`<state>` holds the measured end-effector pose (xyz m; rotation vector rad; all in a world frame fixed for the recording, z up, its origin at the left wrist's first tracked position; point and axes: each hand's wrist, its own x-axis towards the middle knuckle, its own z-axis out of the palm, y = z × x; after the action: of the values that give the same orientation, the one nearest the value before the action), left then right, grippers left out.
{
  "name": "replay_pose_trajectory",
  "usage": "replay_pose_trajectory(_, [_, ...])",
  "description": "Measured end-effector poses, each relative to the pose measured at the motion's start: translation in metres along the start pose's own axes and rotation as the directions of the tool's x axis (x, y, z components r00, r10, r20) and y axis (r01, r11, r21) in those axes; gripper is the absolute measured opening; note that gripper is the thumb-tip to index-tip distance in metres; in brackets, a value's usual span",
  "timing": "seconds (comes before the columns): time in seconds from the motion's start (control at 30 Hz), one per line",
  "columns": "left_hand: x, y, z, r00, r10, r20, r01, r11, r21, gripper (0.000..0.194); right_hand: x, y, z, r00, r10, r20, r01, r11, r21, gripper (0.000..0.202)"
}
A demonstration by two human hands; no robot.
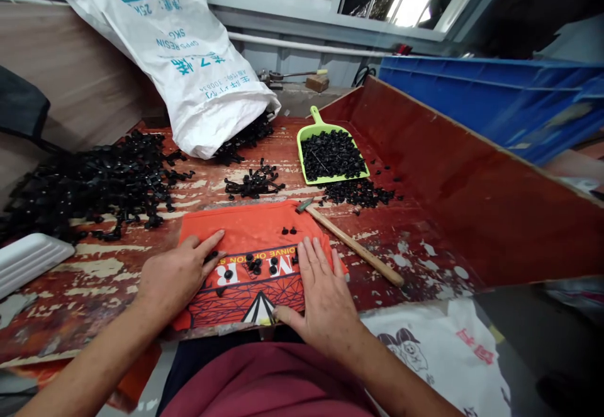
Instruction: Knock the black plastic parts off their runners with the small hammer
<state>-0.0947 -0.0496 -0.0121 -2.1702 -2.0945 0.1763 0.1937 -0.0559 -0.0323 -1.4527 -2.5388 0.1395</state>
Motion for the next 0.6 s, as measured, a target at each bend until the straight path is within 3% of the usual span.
replay_pose_trajectory(0.17, [0.0,-0.003,-0.01,0.999,0.038,0.039,-0.036,0.998,-0.057,0.052,0.008,-0.004,-0.017,0.999,-0.009,-0.042,0.01,1.0,0.018,0.105])
replay_pose_trajectory(0.27, [-0.001,-0.007,-0.01,0.997,0.067,0.027,-0.065,0.995,-0.08,0.052,0.017,-0.013,-0.028,0.985,-0.154,-0.081,0.158,0.986,0.045,0.087])
replay_pose_trajectory(0.37, [-0.002,-0.009,-0.008,0.998,0.067,0.021,-0.065,0.992,-0.105,0.053,0.019,-0.027,-0.025,0.886,-0.464,-0.02,0.463,0.879,0.117,0.064])
replay_pose_trajectory(0.43, [-0.002,-0.009,-0.007,0.998,0.061,0.028,-0.057,0.991,-0.123,0.053,0.014,-0.033,-0.017,0.819,-0.573,0.027,0.564,0.812,0.152,0.06])
replay_pose_trajectory(0.6, [0.003,-0.01,-0.014,0.998,0.052,0.04,-0.04,0.966,-0.257,0.052,-0.003,-0.03,-0.009,0.818,-0.574,0.042,0.565,0.814,0.132,0.063])
